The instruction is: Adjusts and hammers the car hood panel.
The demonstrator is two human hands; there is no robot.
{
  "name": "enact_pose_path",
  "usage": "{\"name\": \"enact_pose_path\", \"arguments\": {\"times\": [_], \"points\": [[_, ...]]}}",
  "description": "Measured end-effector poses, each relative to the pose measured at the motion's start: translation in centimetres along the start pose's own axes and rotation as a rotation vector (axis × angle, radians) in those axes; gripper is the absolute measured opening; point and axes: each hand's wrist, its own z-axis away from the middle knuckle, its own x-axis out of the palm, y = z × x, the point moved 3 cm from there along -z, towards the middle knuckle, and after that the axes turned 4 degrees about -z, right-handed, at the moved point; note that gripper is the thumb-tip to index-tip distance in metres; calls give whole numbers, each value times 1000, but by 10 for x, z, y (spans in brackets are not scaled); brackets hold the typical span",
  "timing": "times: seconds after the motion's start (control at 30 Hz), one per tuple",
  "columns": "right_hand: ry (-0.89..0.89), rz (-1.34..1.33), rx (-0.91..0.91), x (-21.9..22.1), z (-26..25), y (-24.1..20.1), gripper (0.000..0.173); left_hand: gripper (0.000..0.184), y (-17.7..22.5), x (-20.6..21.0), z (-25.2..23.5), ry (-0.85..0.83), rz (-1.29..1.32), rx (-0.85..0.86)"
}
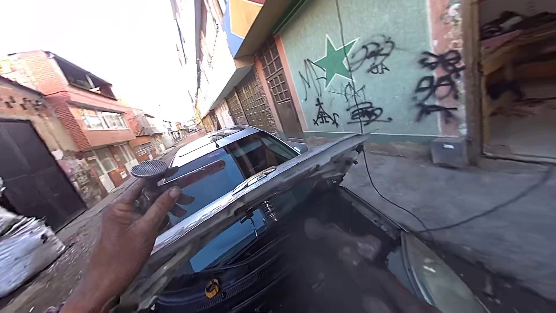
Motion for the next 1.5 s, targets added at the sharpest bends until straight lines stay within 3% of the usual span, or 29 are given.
{"name": "enact_pose_path", "arguments": {"times": [0.13,0.27,0.37,0.5,0.57,0.67,0.77,1.03,1.23,1.3,1.5], "points": [[182,-270,-22,89,-6,-29,42,35,-7,-13,-23,-105,188,-74],[441,-510,-68,167,-4,-47,37,31,-4,-49,-51,-151,176,-63],[567,-529,-78,197,3,-52,37,18,8,-85,-74,-203,125,9],[612,-545,-23,212,6,-58,34,19,14,-106,-112,-346,135,146],[618,-529,16,213,0,-58,37,18,21,-94,-119,-374,158,96],[602,-580,38,217,-12,-55,38,6,14,-67,-127,-564,244,21],[561,-714,8,219,-24,-48,38,8,10,-30,-128,-681,356,-86],[536,-1015,77,250,-67,-40,42,11,5,45,-130,-906,287,-248],[489,-1052,24,270,-79,-44,36,34,1,65,-124,-741,306,-262],[507,-1045,17,275,-81,-44,36,27,0,71,-120,-698,344,-277],[575,-1007,13,286,-88,-45,34,24,14,76,-110,-847,311,-334]]}}
